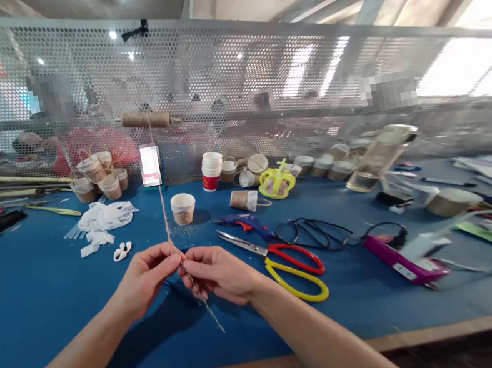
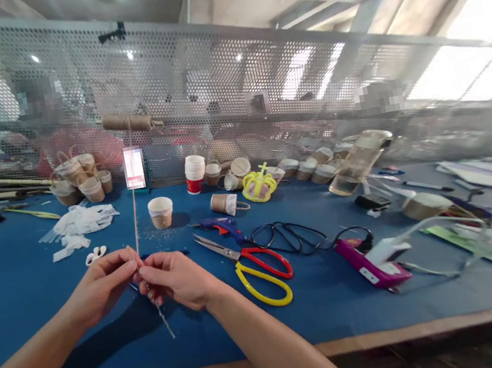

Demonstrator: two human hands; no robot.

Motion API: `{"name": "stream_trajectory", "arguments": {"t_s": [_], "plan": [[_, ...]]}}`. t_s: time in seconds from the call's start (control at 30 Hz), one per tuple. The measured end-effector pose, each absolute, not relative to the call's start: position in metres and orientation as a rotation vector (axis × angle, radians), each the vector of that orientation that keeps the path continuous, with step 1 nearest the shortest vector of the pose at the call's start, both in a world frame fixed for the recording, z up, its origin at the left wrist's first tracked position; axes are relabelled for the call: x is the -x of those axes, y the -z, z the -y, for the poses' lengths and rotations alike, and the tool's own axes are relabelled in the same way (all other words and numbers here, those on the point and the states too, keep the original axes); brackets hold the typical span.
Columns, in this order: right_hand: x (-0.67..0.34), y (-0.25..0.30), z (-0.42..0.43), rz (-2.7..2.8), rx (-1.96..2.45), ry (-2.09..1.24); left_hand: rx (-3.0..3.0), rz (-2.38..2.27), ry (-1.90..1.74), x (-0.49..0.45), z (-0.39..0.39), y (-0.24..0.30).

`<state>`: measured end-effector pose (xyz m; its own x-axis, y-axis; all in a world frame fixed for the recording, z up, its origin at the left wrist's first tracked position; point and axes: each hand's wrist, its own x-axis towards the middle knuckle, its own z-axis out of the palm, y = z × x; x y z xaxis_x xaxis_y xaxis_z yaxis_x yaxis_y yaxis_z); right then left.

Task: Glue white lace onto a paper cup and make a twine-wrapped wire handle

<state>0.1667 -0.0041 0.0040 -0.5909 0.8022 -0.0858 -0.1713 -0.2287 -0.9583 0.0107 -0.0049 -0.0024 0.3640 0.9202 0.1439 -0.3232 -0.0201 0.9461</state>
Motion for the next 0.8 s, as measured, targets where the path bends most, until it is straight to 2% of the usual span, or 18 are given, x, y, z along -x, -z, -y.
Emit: {"name": "stream_trajectory", "arguments": {"t_s": [0.1, 0.2, 0.3, 0.47, 0.57, 0.63, 0.8], "plan": [[-0.168, -0.005, 0.005, 1.249, 0.622, -2.092, -1.195, -0.629, -1.091, -0.007, 0.005, 0.001], [-0.165, -0.004, 0.007, 1.237, 0.644, -2.029, -1.224, -0.687, -1.085, -0.004, 0.004, 0.001], [-0.160, -0.002, 0.010, 1.416, 0.859, -1.688, -1.306, -0.790, -1.082, -0.001, 0.001, 0.002], [-0.153, -0.001, 0.017, 1.774, 1.135, -0.875, -1.436, -1.026, -1.068, 0.002, -0.002, 0.002], [-0.153, -0.001, 0.018, 1.841, 1.146, -0.717, -1.432, -1.082, -1.061, 0.002, -0.003, 0.002], [-0.155, -0.002, 0.016, 1.787, 1.127, -0.924, -1.410, -1.050, -1.066, 0.002, -0.002, 0.002], [-0.163, -0.005, 0.010, 1.373, 0.758, -1.918, -1.260, -0.762, -1.023, 0.004, 0.001, 0.000]]}}
